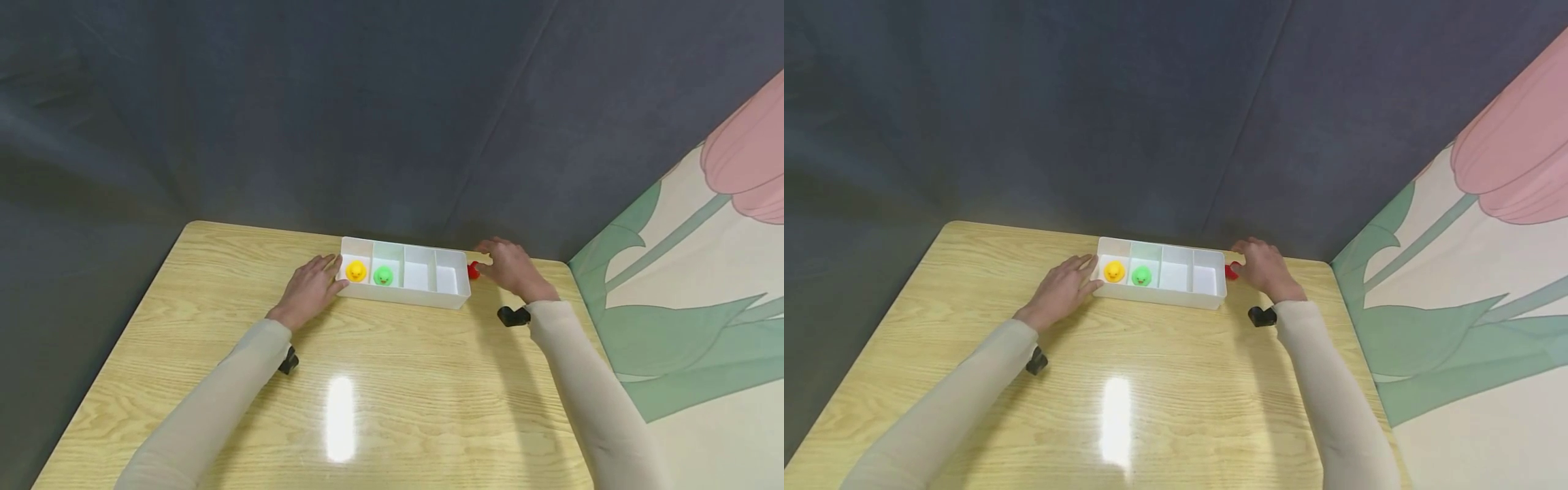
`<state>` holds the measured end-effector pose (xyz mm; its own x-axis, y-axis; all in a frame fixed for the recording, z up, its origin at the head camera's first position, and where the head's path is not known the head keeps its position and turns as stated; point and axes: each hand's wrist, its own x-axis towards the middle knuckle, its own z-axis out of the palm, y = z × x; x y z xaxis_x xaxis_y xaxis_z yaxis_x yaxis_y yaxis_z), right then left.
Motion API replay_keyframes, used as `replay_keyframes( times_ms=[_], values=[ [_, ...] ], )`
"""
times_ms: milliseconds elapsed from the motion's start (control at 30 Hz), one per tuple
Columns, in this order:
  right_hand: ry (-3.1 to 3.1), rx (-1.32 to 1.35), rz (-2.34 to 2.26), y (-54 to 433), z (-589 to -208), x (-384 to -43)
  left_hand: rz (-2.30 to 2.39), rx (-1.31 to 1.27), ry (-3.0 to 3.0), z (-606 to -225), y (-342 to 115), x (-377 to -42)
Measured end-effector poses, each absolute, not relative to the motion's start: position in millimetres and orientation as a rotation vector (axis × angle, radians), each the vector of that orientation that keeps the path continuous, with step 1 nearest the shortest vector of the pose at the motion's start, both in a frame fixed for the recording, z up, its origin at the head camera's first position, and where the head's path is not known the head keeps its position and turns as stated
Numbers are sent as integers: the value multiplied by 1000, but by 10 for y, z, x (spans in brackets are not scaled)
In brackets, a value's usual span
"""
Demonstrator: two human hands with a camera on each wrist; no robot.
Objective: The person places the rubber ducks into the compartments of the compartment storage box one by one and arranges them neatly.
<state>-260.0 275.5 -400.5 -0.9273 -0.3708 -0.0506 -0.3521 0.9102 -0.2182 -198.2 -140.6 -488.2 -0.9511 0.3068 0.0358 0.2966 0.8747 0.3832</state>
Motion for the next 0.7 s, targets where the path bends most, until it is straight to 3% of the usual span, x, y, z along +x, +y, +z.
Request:
replay_keyframes(
  times_ms=[700],
  values=[
    [2936, -313, -472, 3307, -4023, -2504, 618, 490, 3012, -4887, -1442, -1988]
  ],
)
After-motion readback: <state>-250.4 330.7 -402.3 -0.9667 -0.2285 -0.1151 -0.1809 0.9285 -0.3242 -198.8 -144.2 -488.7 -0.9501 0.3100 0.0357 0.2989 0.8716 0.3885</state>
